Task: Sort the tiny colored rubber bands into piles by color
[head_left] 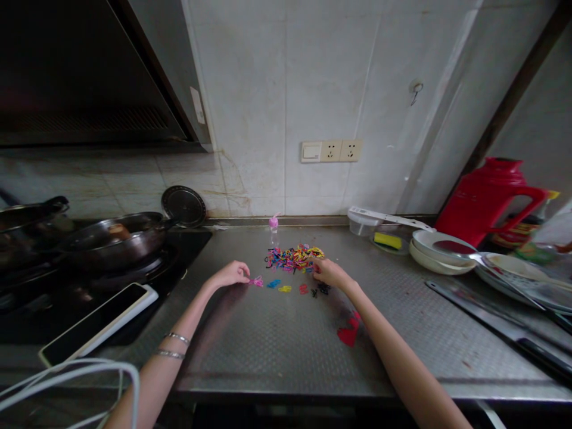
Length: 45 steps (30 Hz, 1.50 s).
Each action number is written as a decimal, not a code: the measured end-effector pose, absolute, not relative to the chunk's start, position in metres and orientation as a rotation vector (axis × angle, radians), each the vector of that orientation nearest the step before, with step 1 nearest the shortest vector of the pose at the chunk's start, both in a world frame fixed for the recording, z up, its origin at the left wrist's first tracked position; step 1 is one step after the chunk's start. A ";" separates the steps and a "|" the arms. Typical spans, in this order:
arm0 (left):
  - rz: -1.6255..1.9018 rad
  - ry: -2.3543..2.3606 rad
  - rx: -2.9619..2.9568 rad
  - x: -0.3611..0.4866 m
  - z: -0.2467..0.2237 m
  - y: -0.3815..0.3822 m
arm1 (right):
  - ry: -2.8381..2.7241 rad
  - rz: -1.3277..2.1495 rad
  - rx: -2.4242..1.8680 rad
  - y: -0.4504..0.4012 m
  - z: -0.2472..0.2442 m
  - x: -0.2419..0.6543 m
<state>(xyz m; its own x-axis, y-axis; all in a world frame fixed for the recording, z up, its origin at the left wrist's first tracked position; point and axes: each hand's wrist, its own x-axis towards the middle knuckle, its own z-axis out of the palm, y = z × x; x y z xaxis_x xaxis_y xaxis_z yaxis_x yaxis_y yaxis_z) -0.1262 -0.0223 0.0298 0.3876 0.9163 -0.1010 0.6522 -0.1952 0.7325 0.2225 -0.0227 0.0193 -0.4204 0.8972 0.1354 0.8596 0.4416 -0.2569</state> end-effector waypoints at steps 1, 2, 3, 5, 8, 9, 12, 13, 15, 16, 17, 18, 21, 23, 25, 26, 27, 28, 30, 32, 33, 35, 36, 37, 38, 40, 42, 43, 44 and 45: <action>0.471 1.346 1.934 -0.126 0.030 -0.023 | -2.445 0.215 -1.525 -0.023 0.019 0.222; 0.466 1.349 1.932 -0.126 0.031 -0.023 | -2.446 0.216 -1.532 -0.022 0.019 0.222; 0.458 1.355 1.930 -0.125 0.031 -0.024 | -2.445 0.217 -1.540 -0.022 0.019 0.222; 0.451 1.370 1.919 -0.124 0.034 -0.026 | -2.431 0.215 -1.555 -0.022 0.020 0.222; 0.466 1.364 1.883 -0.120 0.040 -0.030 | -2.399 0.218 -1.543 -0.021 0.021 0.223; 0.478 1.355 1.868 -0.118 0.043 -0.031 | -2.393 0.223 -1.529 -0.022 0.021 0.223; 0.529 1.340 1.815 -0.113 0.052 -0.035 | -2.391 0.280 -1.497 -0.023 0.024 0.224; 0.550 1.329 1.799 -0.111 0.054 -0.036 | -2.392 0.306 -1.485 -0.023 0.025 0.224; 0.593 1.284 1.760 -0.107 0.060 -0.037 | -2.393 0.347 -1.461 -0.024 0.027 0.226; 0.620 1.255 1.732 -0.106 0.062 -0.037 | -2.391 0.352 -1.450 -0.024 0.028 0.226; 0.652 1.225 1.698 -0.104 0.064 -0.037 | -2.386 0.348 -1.443 -0.024 0.028 0.227; 0.689 1.200 1.658 -0.103 0.066 -0.036 | -2.383 0.340 -1.442 -0.023 0.028 0.227; 0.814 1.164 1.547 -0.098 0.068 -0.030 | -2.378 0.316 -1.461 -0.022 0.026 0.227; 0.880 1.147 1.474 -0.096 0.066 -0.024 | -2.376 0.306 -1.480 -0.021 0.025 0.226; 0.943 1.113 1.390 -0.093 0.061 -0.015 | -2.368 0.310 -1.484 -0.021 0.023 0.226; 0.974 1.091 1.348 -0.091 0.058 -0.010 | -2.362 0.317 -1.480 -0.021 0.022 0.226; 1.003 1.070 1.309 -0.090 0.055 -0.006 | -2.357 0.324 -1.472 -0.020 0.022 0.227; 1.024 1.055 1.277 -0.088 0.052 -0.001 | -2.355 0.331 -1.462 -0.020 0.021 0.227; 1.047 1.041 1.222 -0.086 0.046 0.009 | -2.353 0.338 -1.452 -0.019 0.019 0.228; 1.067 1.047 1.172 -0.084 0.042 0.016 | -2.346 0.345 -1.449 -0.018 0.018 0.229; 1.077 1.055 1.151 -0.083 0.040 0.020 | -2.338 0.349 -1.447 -0.017 0.018 0.229; 1.089 1.072 1.126 -0.082 0.036 0.024 | -2.315 0.363 -1.439 -0.016 0.017 0.230; 1.085 1.079 1.124 -0.081 0.034 0.025 | -2.303 0.378 -1.430 -0.016 0.016 0.231; 1.077 1.083 1.126 -0.081 0.032 0.025 | -2.289 0.398 -1.419 -0.015 0.016 0.232; 1.064 1.085 1.132 -0.080 0.030 0.024 | -2.272 0.420 -1.409 -0.015 0.016 0.233; 1.046 1.083 1.143 -0.079 0.027 0.022 | -2.234 0.465 -1.386 -0.013 0.015 0.235; 1.044 1.063 1.149 -0.078 0.024 0.020 | -2.204 0.496 -1.359 -0.011 0.015 0.237; 1.044 1.050 1.151 -0.078 0.023 0.019 | -2.194 0.506 -1.344 -0.010 0.014 0.238; 1.046 1.036 1.151 -0.077 0.022 0.018 | -2.189 0.513 -1.327 -0.009 0.014 0.239; 1.046 1.025 1.151 -0.077 0.022 0.017 | -2.184 0.517 -1.313 -0.009 0.013 0.239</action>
<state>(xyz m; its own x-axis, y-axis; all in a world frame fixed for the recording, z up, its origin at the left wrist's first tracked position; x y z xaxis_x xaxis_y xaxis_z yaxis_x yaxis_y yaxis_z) -0.0768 0.0171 0.0223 0.2043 0.9756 -0.0802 -0.0995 0.1022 0.9898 0.2389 -0.0089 0.0130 -0.3831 0.8902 0.2465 0.6852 0.4528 -0.5705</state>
